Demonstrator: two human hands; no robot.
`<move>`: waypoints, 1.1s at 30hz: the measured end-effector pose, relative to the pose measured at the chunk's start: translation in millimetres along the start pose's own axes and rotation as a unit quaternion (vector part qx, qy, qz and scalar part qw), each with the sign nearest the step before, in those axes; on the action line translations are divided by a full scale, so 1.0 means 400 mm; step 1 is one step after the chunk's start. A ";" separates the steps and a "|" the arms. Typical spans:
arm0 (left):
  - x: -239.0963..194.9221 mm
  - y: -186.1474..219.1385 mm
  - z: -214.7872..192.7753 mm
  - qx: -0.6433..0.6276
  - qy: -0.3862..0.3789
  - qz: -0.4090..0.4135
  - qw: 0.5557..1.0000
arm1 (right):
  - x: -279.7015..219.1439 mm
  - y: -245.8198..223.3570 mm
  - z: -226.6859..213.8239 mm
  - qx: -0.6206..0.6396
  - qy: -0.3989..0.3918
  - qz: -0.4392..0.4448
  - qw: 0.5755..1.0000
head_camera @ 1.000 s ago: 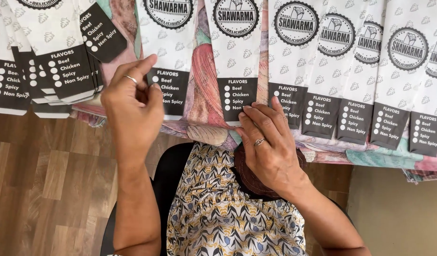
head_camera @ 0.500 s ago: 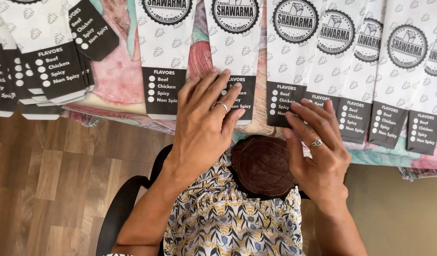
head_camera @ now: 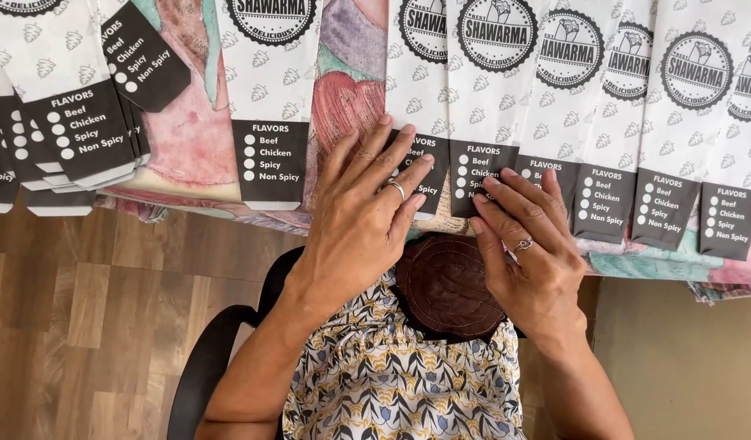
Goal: The person attaches small black labels to the bottom of white shawarma paper wrappers, then stacks and aligns the finished wrappers. The person handles the wrappers and labels by hand, arranging them in a neat pile on the table.
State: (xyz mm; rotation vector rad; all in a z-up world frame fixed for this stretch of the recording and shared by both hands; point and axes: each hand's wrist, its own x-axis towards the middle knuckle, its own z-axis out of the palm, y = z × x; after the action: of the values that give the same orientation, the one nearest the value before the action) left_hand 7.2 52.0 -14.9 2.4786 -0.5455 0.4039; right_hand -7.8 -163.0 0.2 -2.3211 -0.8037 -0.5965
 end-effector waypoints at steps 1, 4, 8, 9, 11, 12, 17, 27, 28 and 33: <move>-0.001 0.000 0.003 0.002 0.006 0.004 1.000 | -0.001 0.000 0.000 0.001 0.000 0.005 1.000; -0.006 -0.001 -0.003 -0.007 0.038 0.015 0.999 | -0.002 -0.001 0.001 0.002 0.003 0.012 1.000; -0.033 -0.023 -0.007 -0.058 0.090 0.072 0.992 | -0.004 -0.007 -0.002 -0.004 0.013 0.016 1.000; -0.030 -0.020 -0.026 -0.058 0.089 0.072 0.992 | 0.004 -0.007 0.003 -0.004 0.014 0.016 1.000; -0.028 -0.010 -0.067 -0.122 0.092 0.100 0.983 | 0.017 -0.009 0.013 0.021 0.021 -0.042 0.999; -0.029 -0.011 -0.069 -0.122 0.092 0.101 0.983 | 0.028 -0.016 0.019 0.021 0.022 -0.042 0.999; -0.035 -0.020 -0.064 -0.121 0.060 0.103 0.985 | 0.057 -0.028 0.054 0.078 -0.028 -0.091 0.992; -0.023 -0.018 -0.062 -0.176 0.081 0.098 0.976 | 0.079 -0.030 0.055 0.098 -0.023 -0.074 0.992; -0.021 -0.016 -0.058 -0.176 0.096 0.087 0.976 | 0.083 -0.033 0.056 0.102 -0.017 -0.059 0.993; -0.011 0.005 -0.052 -0.160 0.121 0.015 0.980 | 0.091 -0.047 0.065 0.100 -0.002 -0.024 0.995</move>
State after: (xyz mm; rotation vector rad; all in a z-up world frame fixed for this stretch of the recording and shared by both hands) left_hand -1.2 63.8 0.7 2.0801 -0.5039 0.5738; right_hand 11.2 -119.5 9.8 -2.1265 -0.8815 -0.5076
